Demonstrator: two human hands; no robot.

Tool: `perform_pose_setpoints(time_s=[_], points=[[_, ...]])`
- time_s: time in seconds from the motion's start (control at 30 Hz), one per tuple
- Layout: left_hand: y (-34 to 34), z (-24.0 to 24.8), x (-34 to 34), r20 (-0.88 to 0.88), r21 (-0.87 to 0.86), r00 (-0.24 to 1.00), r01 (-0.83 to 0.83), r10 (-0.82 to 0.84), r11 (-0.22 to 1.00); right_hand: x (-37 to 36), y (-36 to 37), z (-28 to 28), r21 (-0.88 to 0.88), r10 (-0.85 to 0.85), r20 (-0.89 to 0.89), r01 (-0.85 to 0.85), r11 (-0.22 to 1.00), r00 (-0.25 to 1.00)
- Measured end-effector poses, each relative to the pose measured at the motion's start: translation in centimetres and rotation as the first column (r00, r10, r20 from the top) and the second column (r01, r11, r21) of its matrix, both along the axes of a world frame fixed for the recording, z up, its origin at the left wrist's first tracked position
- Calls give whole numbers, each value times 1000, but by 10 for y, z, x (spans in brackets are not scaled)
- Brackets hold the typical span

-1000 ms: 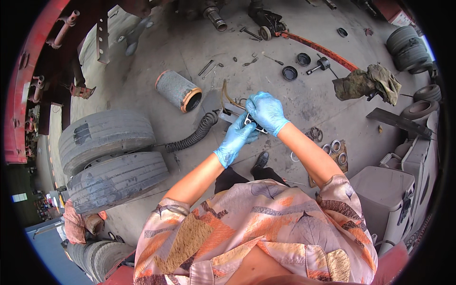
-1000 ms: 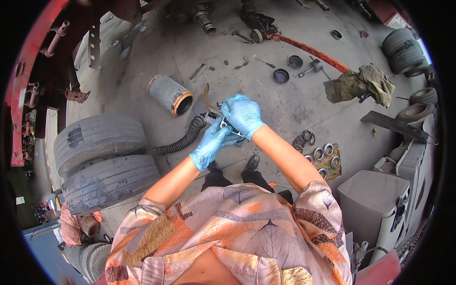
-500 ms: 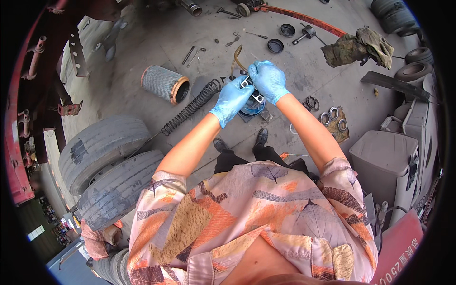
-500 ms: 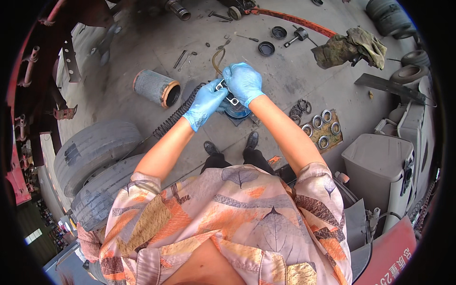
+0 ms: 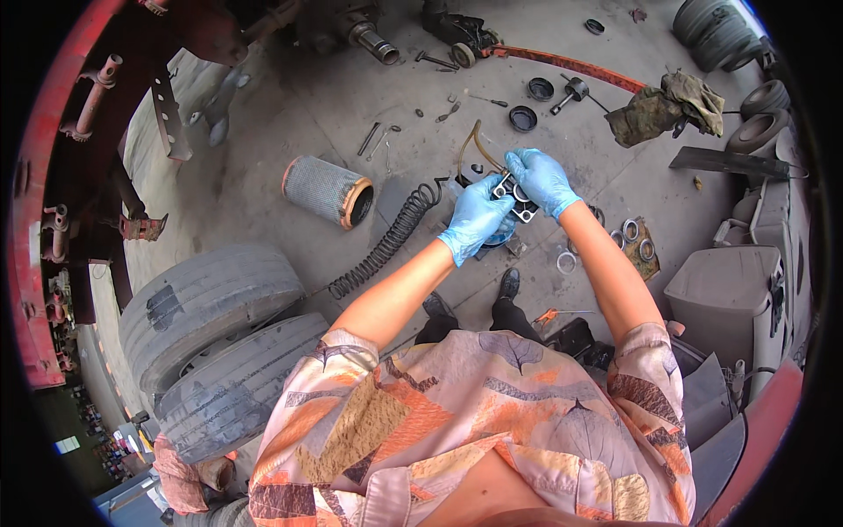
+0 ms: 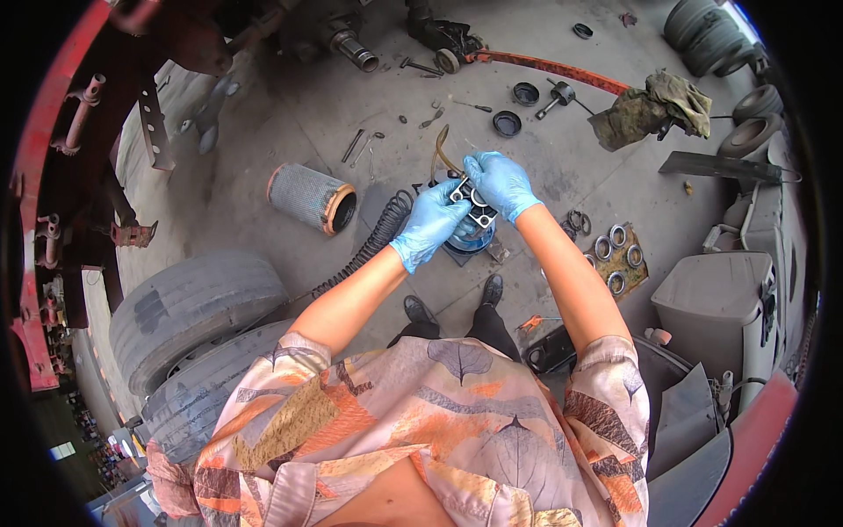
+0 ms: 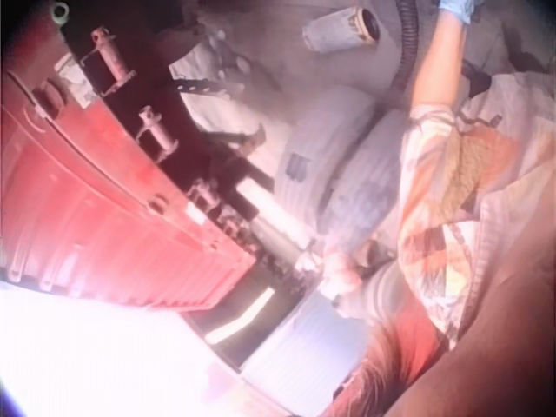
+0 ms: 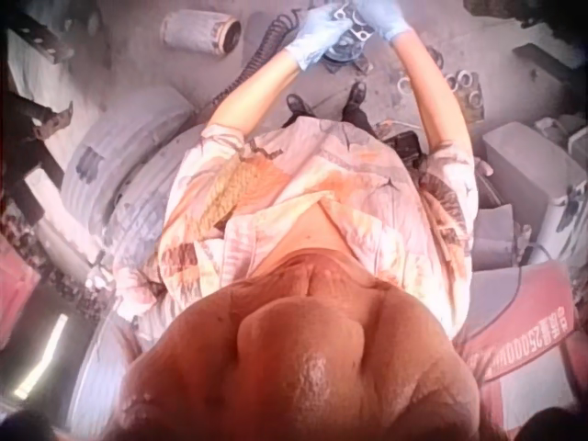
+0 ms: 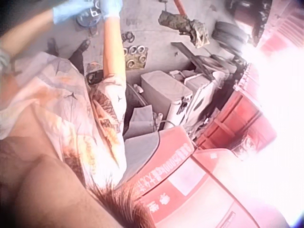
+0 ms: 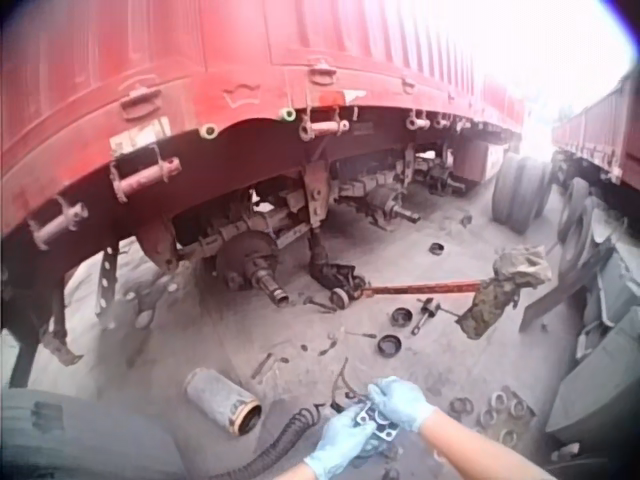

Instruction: The person handles several metal rings and a square metal housing, then applies blue grease to a cylindrical bearing and installs it onto a vertical axle. The person repeats the greasing and installation process for a second bearing.

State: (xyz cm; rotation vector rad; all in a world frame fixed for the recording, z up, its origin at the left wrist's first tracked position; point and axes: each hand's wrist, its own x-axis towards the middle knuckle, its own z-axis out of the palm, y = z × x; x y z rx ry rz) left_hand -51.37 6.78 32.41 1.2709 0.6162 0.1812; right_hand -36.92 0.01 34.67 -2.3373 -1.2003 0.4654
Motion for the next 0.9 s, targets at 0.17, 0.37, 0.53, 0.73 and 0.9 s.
perform_pose_setpoints(time_s=[0.17,0.37,0.53,0.73,0.9], points=[[27,1,-17,-14,1,996,88,-88,996,-23,12,-5,8,-111,59,111,994,992],[76,6,-24,-31,38,983,184,-183,982,-49,40,-11,21,-337,10,337,941,942],[72,-8,-13,-63,244,986,165,-155,955,-47,36,-8,-19,-434,-178,438,899,883],[52,-26,-13,-63,319,998,12,9,948,-34,32,-32,62,-420,-107,428,902,901],[48,-22,-22,-83,264,996,15,8,964,-33,29,-35,18,-397,-159,405,914,904]])
